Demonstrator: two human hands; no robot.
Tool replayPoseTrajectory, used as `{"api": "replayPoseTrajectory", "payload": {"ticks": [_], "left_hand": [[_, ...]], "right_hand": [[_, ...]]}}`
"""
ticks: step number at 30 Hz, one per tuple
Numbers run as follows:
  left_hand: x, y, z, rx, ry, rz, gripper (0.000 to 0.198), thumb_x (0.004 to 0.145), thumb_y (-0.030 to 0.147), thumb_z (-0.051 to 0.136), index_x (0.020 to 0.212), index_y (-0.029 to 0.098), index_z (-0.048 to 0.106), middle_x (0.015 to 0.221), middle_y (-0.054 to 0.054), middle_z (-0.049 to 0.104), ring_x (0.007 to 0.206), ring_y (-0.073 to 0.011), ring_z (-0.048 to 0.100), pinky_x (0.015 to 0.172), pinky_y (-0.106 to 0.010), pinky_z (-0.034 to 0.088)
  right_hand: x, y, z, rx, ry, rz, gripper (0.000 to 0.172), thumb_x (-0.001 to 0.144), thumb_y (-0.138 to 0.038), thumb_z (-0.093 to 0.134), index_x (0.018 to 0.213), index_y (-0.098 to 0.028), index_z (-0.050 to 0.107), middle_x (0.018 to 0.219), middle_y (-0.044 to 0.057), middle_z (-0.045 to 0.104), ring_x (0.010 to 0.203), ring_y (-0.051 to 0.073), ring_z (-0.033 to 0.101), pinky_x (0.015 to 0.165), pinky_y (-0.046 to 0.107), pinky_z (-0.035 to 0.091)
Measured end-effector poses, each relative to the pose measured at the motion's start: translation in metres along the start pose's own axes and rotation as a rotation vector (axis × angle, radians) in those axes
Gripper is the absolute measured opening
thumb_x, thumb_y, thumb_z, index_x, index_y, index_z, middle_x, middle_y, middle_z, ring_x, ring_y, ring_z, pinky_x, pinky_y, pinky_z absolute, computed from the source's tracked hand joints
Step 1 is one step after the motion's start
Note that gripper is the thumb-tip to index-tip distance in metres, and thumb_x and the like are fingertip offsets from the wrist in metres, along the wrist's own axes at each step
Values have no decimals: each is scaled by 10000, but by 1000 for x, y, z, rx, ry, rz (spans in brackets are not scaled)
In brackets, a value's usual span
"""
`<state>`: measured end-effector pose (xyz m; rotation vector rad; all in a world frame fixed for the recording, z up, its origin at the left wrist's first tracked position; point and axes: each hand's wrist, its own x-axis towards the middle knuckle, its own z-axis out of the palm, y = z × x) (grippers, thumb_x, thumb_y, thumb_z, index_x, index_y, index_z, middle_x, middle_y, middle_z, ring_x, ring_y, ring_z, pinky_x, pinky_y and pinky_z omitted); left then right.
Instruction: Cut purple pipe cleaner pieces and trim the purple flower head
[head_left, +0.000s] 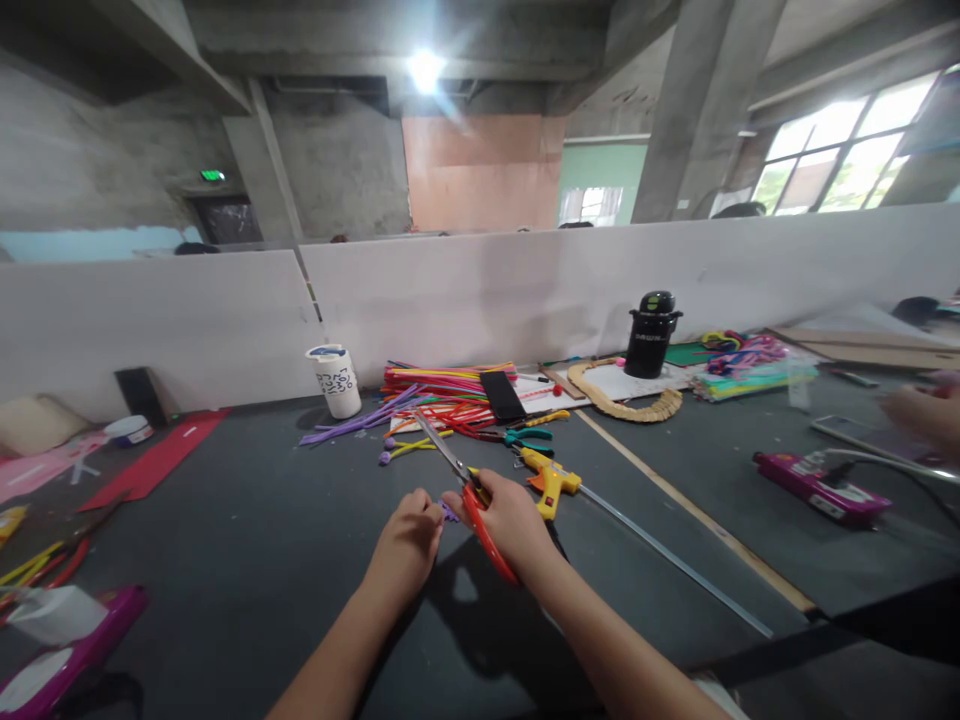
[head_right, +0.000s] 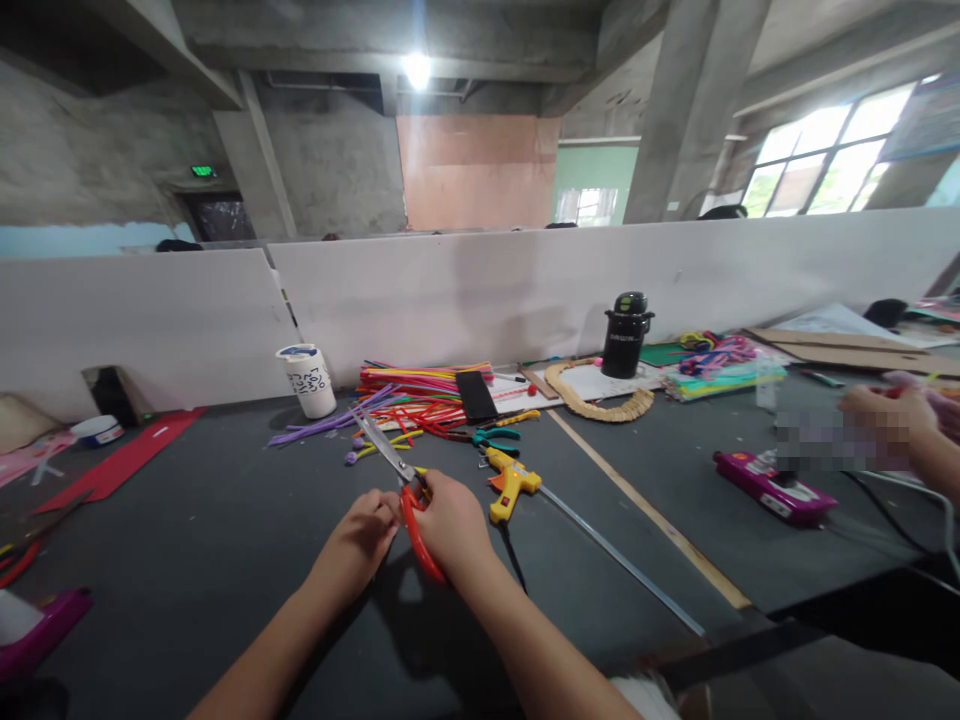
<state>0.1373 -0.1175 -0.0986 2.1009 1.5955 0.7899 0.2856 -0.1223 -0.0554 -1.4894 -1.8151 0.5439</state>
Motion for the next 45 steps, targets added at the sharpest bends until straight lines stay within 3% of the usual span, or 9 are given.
{"api": "replayPoseTrajectory", "payload": {"ticks": [3,7,16,25,30,35,38,41,45], "left_hand": [[1,1,0,-140,26,-9,103,735,152,448,686,194,528,807,-46,526,861,-196,486,819,-335,350],[-3,8,-6,-384,4,-105,113,798,252,362,736,199,440,614,9,485,565,-143,489,582,-283,409],[-32,30,-35,-1225,-96,-261,165,712,229,591,792,175,458,592,26,570,502,-77,502,510,-186,366],[-34,31,-33,-1198,-146,-270,187,697,280,618,783,181,485,558,26,592,458,-79,495,466,-174,348],[-37,27,-37,-931,-215,-278,171,744,330,553,702,165,532,344,88,411,312,-45,313,375,-163,247],[-40,21,-43,-951,-347,-183,320,577,159,681,878,200,582,707,-11,619,589,-114,563,542,-214,410],[-37,20,-45,-932,-275,-269,135,707,272,569,802,177,583,621,-7,603,429,-88,496,419,-199,359],[-35,23,-46,-907,-144,-247,125,676,251,608,757,158,622,679,-12,595,552,-101,525,501,-200,395],[-36,29,-46,-851,-153,-291,166,673,270,613,757,130,641,614,-7,566,535,-104,488,514,-212,374]], "right_hand": [[0,1,1,43,-2,12,250,693,-402,567,599,-188,480,543,-26,482,506,111,381,481,210,240],[0,2,0,150,-40,40,208,662,-338,579,596,-189,451,550,-38,456,527,111,398,494,206,266],[-10,-21,-4,572,-420,92,54,646,-225,477,631,-176,491,470,-66,470,371,62,385,377,159,331],[-15,-27,-1,674,-409,127,68,617,-241,451,579,-188,433,361,-90,401,312,57,339,318,152,269],[-12,-19,-2,670,-346,108,54,634,-233,432,605,-191,448,318,-106,361,303,63,327,341,162,275],[-9,-16,-5,648,-330,115,66,639,-240,434,595,-191,442,311,-107,352,296,65,337,345,165,281],[-10,-18,-5,644,-353,120,50,630,-221,426,590,-192,434,309,-105,357,295,67,346,340,162,286],[-11,-19,-2,636,-382,122,40,610,-190,436,570,-189,439,309,-104,361,295,63,348,328,153,276],[-13,-19,5,641,-395,130,33,592,-173,452,566,-190,441,342,-112,354,292,52,334,302,142,246]]}}
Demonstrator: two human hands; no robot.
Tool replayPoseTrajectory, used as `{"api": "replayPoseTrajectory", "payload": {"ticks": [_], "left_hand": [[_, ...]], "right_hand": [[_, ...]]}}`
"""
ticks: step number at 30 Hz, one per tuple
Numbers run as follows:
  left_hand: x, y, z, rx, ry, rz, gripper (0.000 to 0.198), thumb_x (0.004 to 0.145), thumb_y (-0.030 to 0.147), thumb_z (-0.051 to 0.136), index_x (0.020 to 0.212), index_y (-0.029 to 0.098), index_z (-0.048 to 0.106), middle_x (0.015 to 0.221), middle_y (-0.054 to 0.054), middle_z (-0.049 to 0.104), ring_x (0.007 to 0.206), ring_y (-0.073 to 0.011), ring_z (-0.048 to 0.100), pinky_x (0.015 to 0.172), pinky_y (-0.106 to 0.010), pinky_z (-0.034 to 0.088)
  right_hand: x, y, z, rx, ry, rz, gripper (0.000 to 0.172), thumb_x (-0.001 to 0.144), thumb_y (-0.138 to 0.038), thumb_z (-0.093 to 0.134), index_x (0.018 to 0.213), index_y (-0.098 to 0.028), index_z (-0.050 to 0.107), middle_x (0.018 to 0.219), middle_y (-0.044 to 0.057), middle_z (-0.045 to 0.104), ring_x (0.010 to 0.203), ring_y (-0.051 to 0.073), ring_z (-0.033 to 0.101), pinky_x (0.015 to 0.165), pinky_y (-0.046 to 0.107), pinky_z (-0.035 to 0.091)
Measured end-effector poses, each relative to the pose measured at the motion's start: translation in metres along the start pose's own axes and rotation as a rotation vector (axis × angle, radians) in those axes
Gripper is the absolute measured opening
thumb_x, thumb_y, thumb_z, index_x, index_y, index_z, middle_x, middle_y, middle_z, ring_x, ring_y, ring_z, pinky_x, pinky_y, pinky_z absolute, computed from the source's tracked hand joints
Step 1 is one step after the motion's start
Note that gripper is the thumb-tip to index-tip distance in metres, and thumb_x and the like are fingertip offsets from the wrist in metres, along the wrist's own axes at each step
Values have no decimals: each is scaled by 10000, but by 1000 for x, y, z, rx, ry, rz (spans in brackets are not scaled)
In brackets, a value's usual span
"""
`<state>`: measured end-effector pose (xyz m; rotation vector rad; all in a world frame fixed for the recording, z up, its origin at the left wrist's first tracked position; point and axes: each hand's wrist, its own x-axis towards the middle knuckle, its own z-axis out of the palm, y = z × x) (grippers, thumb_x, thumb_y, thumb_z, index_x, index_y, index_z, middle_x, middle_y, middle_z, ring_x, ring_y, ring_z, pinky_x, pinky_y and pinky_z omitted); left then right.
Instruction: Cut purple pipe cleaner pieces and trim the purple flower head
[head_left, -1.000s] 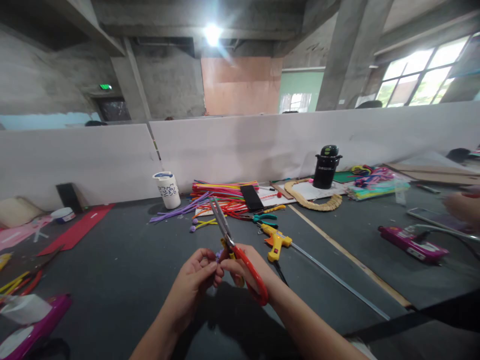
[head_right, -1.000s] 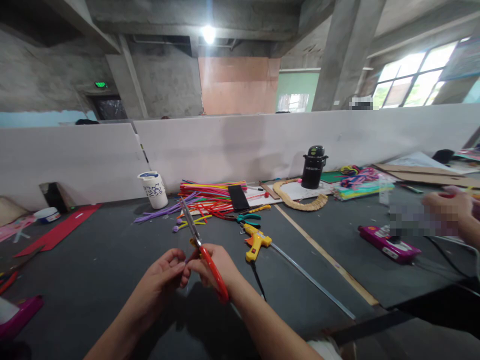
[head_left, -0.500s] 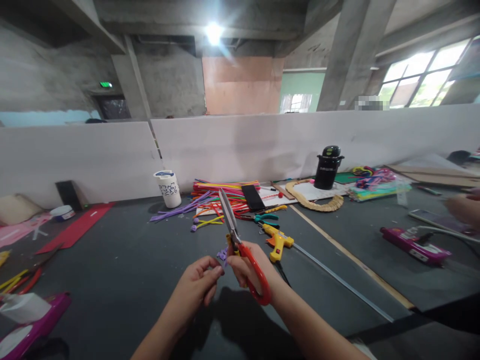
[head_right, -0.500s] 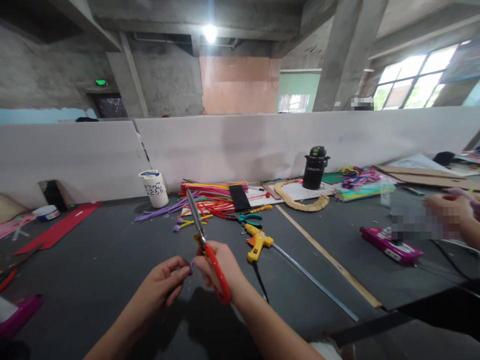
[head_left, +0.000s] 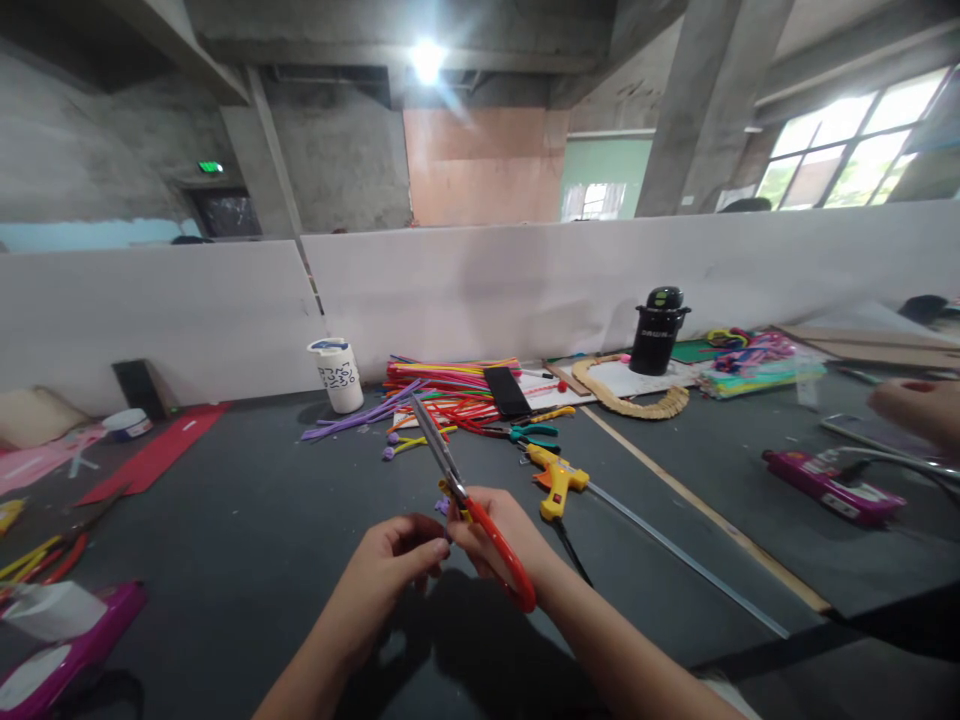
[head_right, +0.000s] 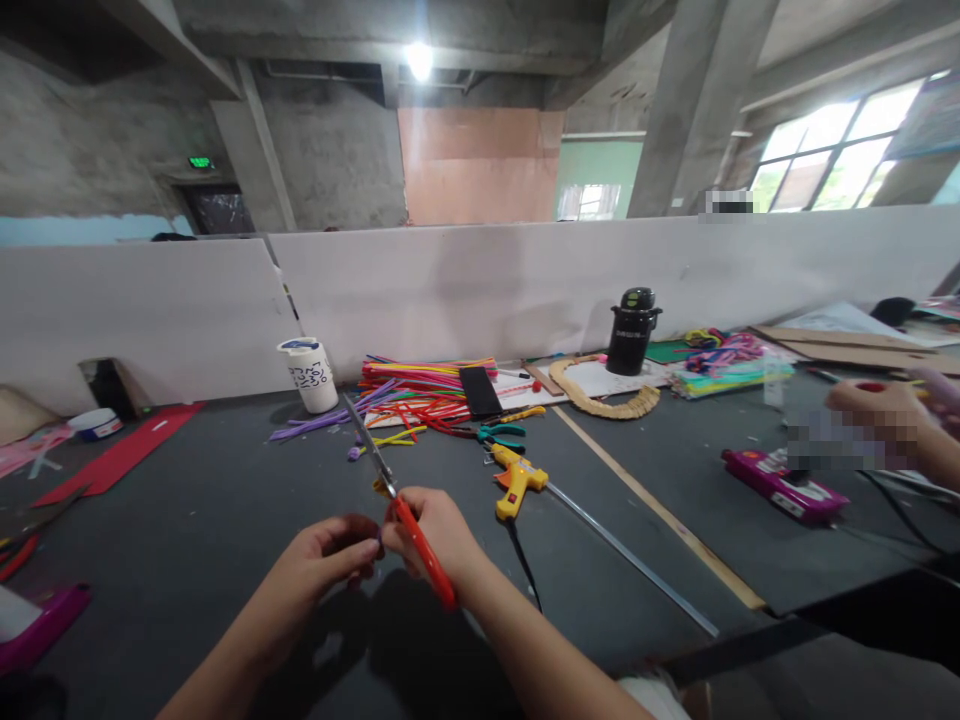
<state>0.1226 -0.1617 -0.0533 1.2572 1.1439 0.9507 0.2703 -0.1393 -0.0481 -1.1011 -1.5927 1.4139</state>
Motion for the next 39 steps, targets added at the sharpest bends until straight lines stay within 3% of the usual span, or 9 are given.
{"api": "replayPoseTrajectory", "payload": {"ticks": [10,13,20,24,28,33,39], "left_hand": [[-4,4,4,44,101,18,137,642,268,616,576,157,569,467,33,492,453,-97,414,490,-220,317],[-3,2,2,51,115,38,119,633,253,617,583,155,572,473,37,486,460,-100,418,486,-219,320],[-1,2,-3,12,153,81,129,629,256,639,588,155,569,466,50,494,452,-84,415,484,-198,327],[-2,1,-1,42,125,84,130,645,267,625,617,144,593,481,37,504,468,-94,426,487,-208,340],[-2,1,1,48,115,74,117,626,250,622,611,137,597,490,33,504,464,-97,427,468,-212,344],[-2,3,2,52,123,84,98,597,225,625,639,136,621,524,16,547,499,-114,469,484,-219,372],[-1,4,5,125,146,65,55,581,194,591,592,141,602,505,23,524,486,-115,455,473,-220,363]], "right_hand": [[1,0,1,3,21,3,142,677,-306,520,631,-176,486,351,-97,385,293,57,353,305,150,272],[0,-1,3,-6,28,-2,115,627,-249,559,593,-179,474,356,-103,372,300,51,341,306,146,257],[2,1,1,-14,137,-15,71,670,-254,478,646,-190,458,367,-101,363,314,65,334,329,165,269],[1,0,1,-42,100,-69,83,617,-220,544,678,-174,513,488,-82,414,399,51,360,396,160,308],[-2,0,5,-107,45,-74,59,655,-223,495,623,-180,470,453,-83,377,369,53,345,372,163,294],[0,3,5,-149,60,-76,43,643,-182,463,609,-187,438,457,-82,376,357,55,355,356,158,290],[-2,1,2,-249,89,-145,52,636,-157,464,589,-174,448,486,-68,403,436,69,381,438,174,304]]}}
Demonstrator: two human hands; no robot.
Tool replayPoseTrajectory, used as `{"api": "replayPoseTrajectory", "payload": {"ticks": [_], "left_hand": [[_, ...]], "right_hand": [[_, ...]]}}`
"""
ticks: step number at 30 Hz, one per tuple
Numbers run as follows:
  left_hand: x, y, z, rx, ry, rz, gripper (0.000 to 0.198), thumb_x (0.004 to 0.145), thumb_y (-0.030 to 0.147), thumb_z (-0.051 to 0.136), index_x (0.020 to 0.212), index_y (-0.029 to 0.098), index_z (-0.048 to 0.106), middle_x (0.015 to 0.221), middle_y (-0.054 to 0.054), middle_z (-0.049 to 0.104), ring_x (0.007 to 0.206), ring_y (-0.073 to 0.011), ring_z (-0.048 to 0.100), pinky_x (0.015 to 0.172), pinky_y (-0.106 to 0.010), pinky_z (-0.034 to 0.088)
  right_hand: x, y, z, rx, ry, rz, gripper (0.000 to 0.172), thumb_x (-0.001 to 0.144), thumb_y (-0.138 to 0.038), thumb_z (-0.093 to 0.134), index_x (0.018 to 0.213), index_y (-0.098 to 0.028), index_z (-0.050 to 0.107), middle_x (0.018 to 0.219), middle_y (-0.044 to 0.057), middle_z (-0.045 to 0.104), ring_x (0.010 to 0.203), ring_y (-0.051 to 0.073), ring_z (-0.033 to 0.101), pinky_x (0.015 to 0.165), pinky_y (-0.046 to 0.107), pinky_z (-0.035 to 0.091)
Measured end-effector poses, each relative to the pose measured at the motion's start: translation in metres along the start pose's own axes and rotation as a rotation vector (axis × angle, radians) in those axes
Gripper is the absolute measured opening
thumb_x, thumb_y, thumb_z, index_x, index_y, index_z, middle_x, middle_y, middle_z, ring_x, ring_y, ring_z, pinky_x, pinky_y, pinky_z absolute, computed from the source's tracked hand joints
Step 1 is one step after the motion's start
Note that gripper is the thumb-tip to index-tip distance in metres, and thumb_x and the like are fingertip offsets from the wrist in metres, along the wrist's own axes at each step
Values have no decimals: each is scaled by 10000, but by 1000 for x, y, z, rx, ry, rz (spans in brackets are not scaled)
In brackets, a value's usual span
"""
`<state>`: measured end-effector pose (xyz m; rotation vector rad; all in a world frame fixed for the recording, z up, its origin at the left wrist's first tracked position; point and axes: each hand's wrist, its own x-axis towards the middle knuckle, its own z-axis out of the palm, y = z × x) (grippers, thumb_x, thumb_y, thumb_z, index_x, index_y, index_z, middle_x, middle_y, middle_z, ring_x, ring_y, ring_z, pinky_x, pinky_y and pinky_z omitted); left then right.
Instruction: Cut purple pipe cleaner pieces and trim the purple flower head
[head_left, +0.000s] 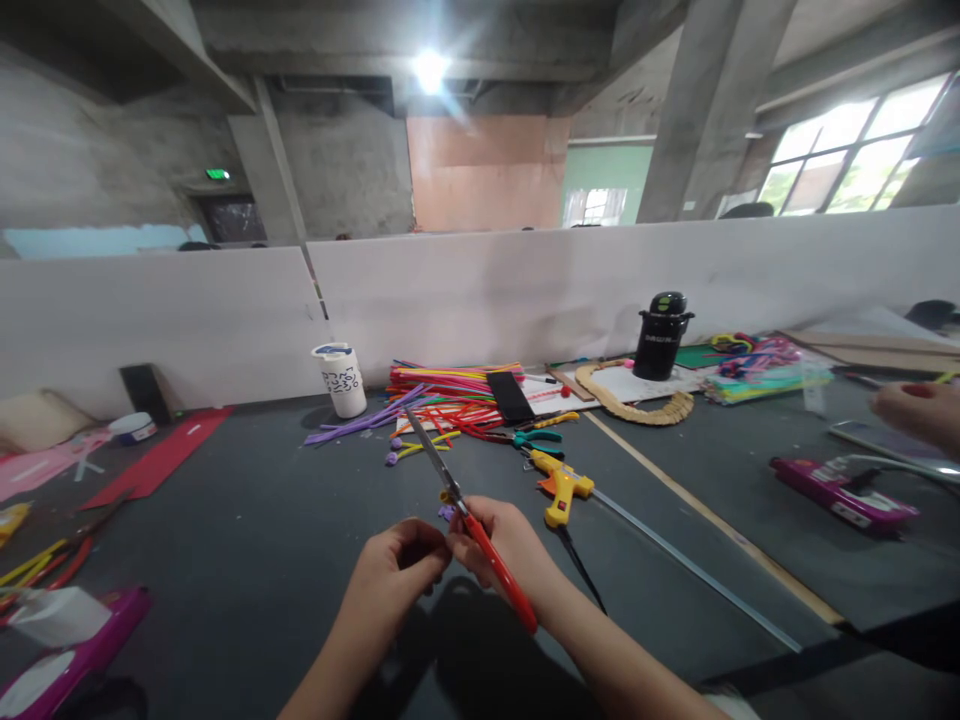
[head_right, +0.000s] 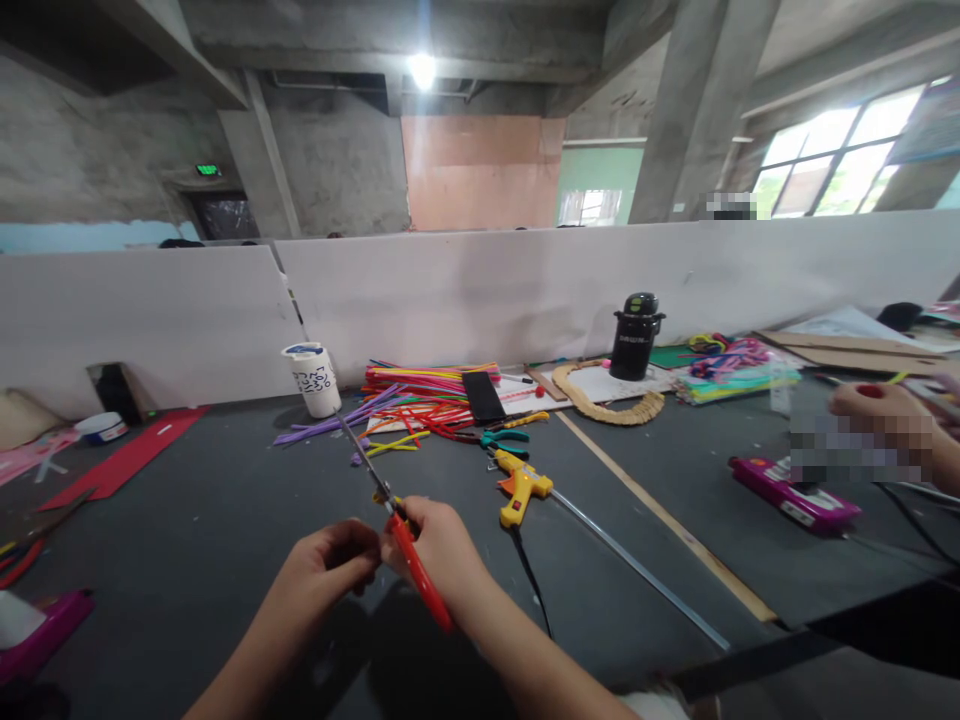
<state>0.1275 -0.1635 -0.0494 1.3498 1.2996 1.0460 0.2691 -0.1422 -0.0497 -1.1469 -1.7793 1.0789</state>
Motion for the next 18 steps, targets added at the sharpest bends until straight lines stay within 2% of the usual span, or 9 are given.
{"api": "replayPoseTrajectory", "payload": {"ticks": [7,11,14,18], "left_hand": [[-3,1,2,18,42,92,19,586,159,594,570,147,592,514,28,511,499,-107,439,479,-211,346],[-4,5,-7,-123,111,115,94,628,230,636,617,148,590,500,36,507,487,-101,445,496,-214,366],[-6,7,-15,-309,171,112,107,651,236,643,688,154,584,597,11,583,562,-119,513,577,-233,410],[-12,11,-20,-398,175,146,80,710,227,607,709,149,592,635,8,589,595,-107,517,601,-215,407]], "right_hand": [[0,1,2,-70,49,-54,50,634,-166,501,604,-170,461,546,-55,422,531,91,380,493,184,302],[-4,-1,0,-179,103,-82,142,691,-300,543,694,-187,457,596,-50,439,543,102,385,503,196,301],[-11,-3,1,-352,119,-118,240,689,-388,580,753,-201,443,631,-42,473,557,120,410,516,210,299],[-20,-5,8,-501,95,-136,309,686,-447,601,808,-203,458,727,-3,542,644,158,489,572,231,321]]}}
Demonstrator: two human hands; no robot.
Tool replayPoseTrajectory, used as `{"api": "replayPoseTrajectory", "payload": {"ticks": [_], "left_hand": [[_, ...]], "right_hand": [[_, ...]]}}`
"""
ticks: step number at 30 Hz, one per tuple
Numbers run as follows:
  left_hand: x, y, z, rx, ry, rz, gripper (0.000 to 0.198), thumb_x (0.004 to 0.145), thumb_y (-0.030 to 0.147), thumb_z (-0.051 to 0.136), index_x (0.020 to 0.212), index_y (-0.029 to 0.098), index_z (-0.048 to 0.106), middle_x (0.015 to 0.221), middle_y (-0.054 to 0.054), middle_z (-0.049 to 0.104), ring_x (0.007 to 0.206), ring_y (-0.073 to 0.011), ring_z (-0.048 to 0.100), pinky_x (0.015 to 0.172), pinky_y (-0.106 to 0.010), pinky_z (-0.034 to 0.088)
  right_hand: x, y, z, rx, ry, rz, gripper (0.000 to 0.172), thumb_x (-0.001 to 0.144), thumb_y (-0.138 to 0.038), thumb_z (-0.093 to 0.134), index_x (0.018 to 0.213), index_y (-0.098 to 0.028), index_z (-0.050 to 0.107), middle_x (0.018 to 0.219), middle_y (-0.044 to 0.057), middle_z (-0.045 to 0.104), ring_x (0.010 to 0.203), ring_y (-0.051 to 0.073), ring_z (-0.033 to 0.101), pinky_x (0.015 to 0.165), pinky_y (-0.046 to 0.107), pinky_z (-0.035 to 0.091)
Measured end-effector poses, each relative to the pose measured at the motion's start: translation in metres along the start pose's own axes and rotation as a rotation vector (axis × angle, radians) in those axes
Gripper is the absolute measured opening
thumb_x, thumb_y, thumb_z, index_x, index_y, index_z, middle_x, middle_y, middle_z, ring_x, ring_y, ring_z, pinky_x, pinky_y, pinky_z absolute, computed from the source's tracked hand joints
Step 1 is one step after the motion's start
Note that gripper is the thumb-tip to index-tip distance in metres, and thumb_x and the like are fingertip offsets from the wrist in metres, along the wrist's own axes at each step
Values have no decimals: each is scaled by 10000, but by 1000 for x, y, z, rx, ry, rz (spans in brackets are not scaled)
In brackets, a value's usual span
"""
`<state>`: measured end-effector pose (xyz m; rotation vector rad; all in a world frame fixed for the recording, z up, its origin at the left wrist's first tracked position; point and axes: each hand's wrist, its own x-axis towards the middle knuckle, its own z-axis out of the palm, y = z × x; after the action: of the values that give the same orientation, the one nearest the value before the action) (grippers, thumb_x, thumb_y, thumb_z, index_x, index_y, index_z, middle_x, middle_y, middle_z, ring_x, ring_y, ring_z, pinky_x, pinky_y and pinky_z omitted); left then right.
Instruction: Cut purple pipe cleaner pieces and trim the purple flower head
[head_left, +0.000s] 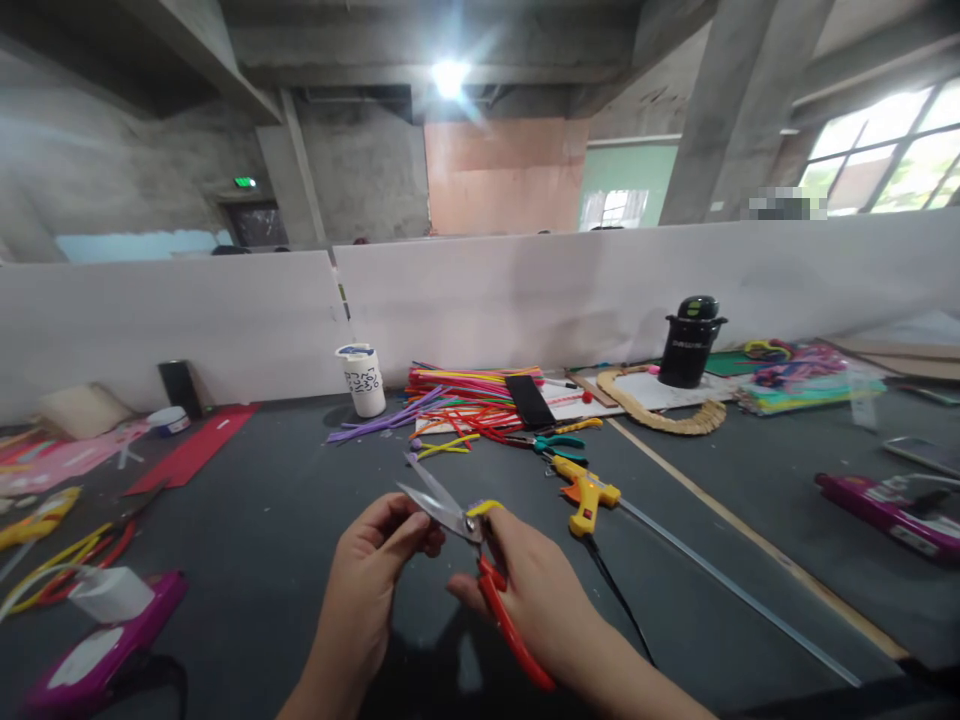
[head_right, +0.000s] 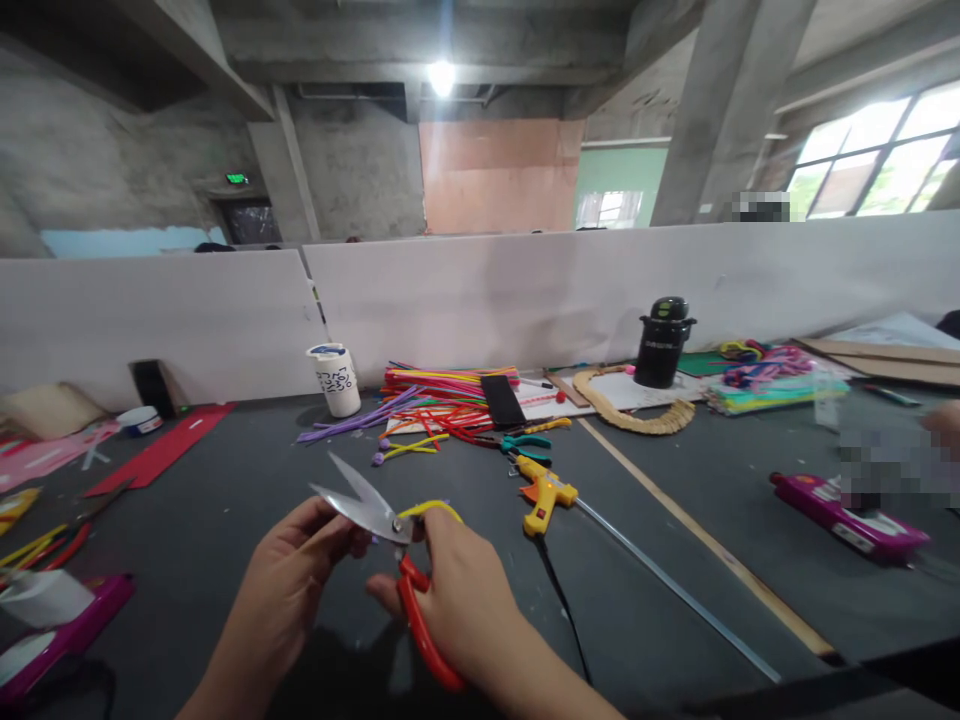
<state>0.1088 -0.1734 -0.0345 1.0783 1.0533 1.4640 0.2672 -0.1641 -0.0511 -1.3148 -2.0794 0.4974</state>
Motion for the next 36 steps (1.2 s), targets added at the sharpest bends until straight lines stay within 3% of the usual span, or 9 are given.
{"api": "replayPoseTrajectory", "payload": {"ticks": [8,23,36], "left_hand": [[-9,10,-1,59,46,101,62,714,226,615,689,170,608,591,35,563,569,-89,491,566,-181,381],[-6,6,-2,-33,84,18,121,638,174,660,749,161,613,594,28,601,537,-93,517,545,-193,398],[-8,10,-1,12,31,45,61,693,220,628,697,164,603,570,28,565,536,-96,483,546,-200,380]], "right_hand": [[-6,-4,4,-138,1,-23,381,694,-533,568,822,-190,465,746,31,578,657,187,524,557,247,320],[-8,-3,3,-183,5,-32,404,708,-570,527,819,-183,486,746,43,597,649,199,545,542,255,323],[-8,-3,5,-138,-12,-38,369,726,-546,517,778,-183,479,723,39,600,624,184,544,532,243,310]]}}
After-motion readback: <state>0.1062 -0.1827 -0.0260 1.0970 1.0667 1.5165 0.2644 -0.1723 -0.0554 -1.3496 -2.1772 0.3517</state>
